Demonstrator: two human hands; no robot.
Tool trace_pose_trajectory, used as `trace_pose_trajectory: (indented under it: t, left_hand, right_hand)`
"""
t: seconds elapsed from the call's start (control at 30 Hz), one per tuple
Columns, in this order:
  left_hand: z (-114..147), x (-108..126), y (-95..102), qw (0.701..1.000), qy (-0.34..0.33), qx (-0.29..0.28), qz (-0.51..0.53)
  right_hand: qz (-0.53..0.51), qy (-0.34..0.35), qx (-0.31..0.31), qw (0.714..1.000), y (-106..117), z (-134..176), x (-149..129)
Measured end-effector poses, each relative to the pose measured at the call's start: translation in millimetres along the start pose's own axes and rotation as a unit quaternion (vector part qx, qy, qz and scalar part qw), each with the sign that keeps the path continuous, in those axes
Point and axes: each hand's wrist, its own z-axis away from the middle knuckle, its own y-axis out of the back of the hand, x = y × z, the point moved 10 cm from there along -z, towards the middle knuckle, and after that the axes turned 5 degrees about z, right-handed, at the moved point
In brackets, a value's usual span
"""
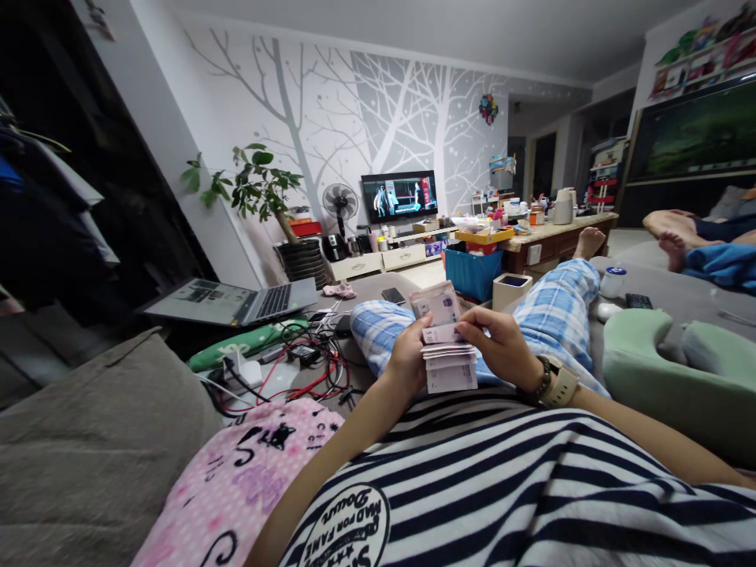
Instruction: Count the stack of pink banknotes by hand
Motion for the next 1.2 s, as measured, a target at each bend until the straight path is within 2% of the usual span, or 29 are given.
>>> trace_pose_trajectory:
  t: [0.17,0.43,0.57,0.77,0.93,1.03,1.2]
  left_hand:
    - [4.8,-1.9,3.0,0.999,0.023,0.041,-0.003]
    - [13.0,8.0,7.6,0.994,-0.014,0.103,-0.033]
    - [9.9,9.3,7.6,0.995,-0.035,0.089,-0.031]
    - [-5.1,7.4,21.2,0.994,-0.071,0.078,-0.031]
    - [-11.8,5.4,25.0,0.995,-0.075,0.059,-0.035]
    - [-9.7,8.5,25.9,0.993,-0.087,0.061,-0.043]
    - [-5.5,8.8,24.7,0.993,-0.084,0.054,-0.069]
  right_hand:
    - [-0.020,0.020,-0.015,0.999,-1.5,-0.1,-3.6]
    - [-0.045,0.048,-0.027,0.997,-2.4,0.6,-10.9]
    - [-0.049,0.060,-0.030,0.997,-2.8,1.1,-13.5]
    - [-0.075,0.078,-0.059,0.992,-5.7,1.8,-20.8]
    - [-0.063,0.053,-0.091,0.993,-12.9,3.5,-19.3]
    - [-0.023,0.037,-0.063,0.997,-10.1,2.5,-14.7]
    - [0.019,-0.039,0.048,0.998,8.5,-1.3,9.0]
